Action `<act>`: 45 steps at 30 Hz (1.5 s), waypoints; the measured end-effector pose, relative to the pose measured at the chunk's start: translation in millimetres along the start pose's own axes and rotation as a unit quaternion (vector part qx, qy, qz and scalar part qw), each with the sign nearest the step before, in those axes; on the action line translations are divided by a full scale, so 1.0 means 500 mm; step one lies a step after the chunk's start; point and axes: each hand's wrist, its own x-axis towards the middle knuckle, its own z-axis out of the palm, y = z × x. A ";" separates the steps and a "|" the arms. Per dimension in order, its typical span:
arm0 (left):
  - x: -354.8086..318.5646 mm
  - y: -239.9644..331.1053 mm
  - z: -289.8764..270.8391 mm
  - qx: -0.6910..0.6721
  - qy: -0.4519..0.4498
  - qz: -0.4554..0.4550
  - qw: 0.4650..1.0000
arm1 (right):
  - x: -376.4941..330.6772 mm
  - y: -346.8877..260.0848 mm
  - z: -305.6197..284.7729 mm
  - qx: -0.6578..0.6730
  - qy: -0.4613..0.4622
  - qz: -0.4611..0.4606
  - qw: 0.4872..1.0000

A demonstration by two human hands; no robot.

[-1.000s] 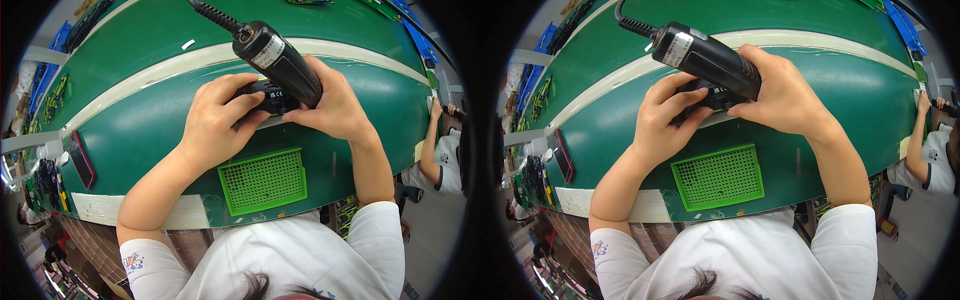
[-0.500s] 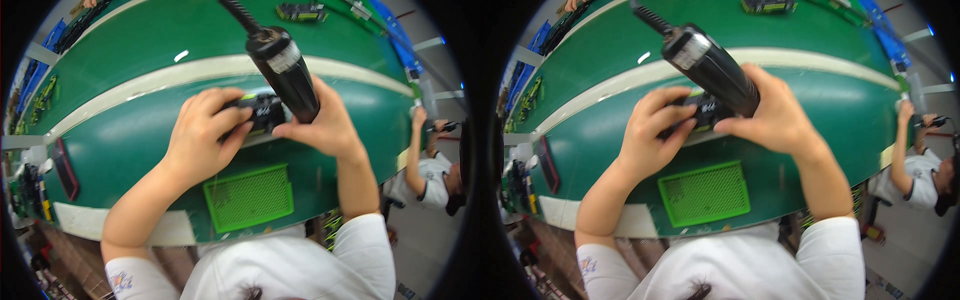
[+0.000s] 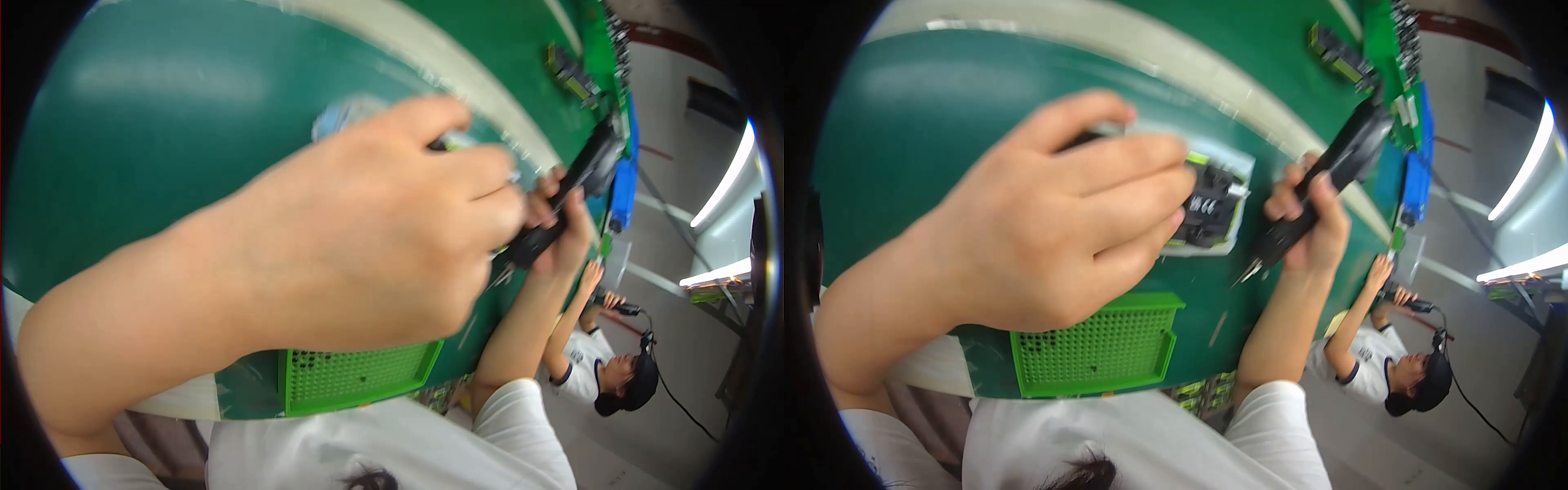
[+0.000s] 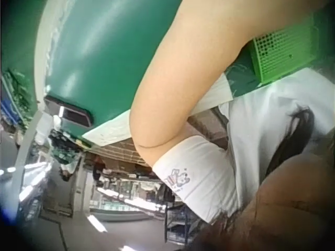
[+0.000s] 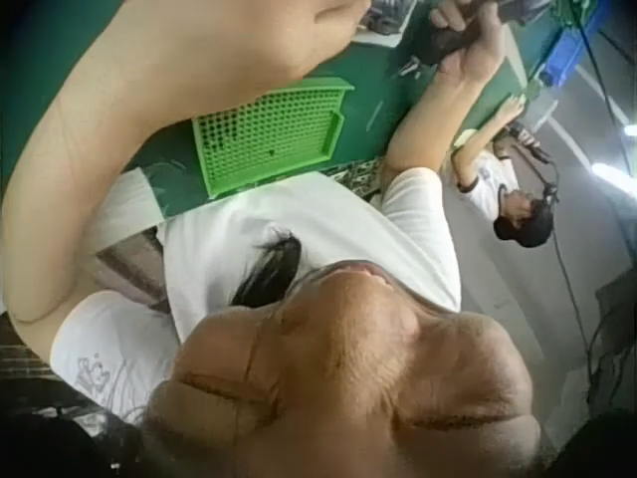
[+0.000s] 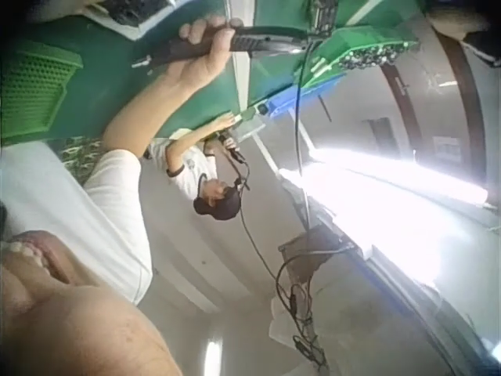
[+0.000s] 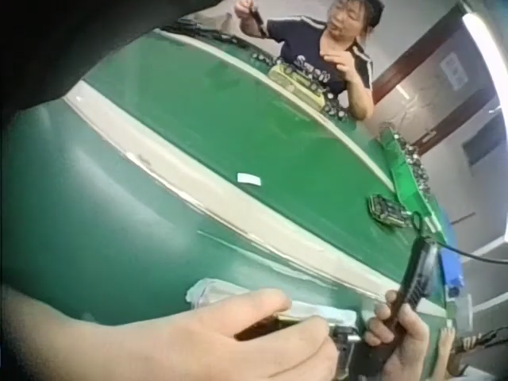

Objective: The person assembles toy cars by fitting chassis components, fastening screws into the underside of each car using an electric screwdriver, and placing the assembled cars into compartments in a cardboard box.

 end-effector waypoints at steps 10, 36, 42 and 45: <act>0.034 0.000 0.043 -0.013 -0.095 0.036 0.995 | 0.004 -0.014 -0.021 0.031 0.020 0.003 0.999; 0.063 0.021 -0.029 -0.026 -0.041 0.074 0.996 | -0.243 0.013 0.190 -0.150 -0.143 -0.279 0.938; 0.045 -0.028 0.074 -0.455 0.175 0.150 0.860 | -0.214 0.009 0.195 -0.212 -0.276 -0.314 0.883; 0.060 -0.034 0.092 -0.449 0.195 0.180 0.853 | -0.216 0.004 0.181 -0.226 -0.309 -0.331 0.862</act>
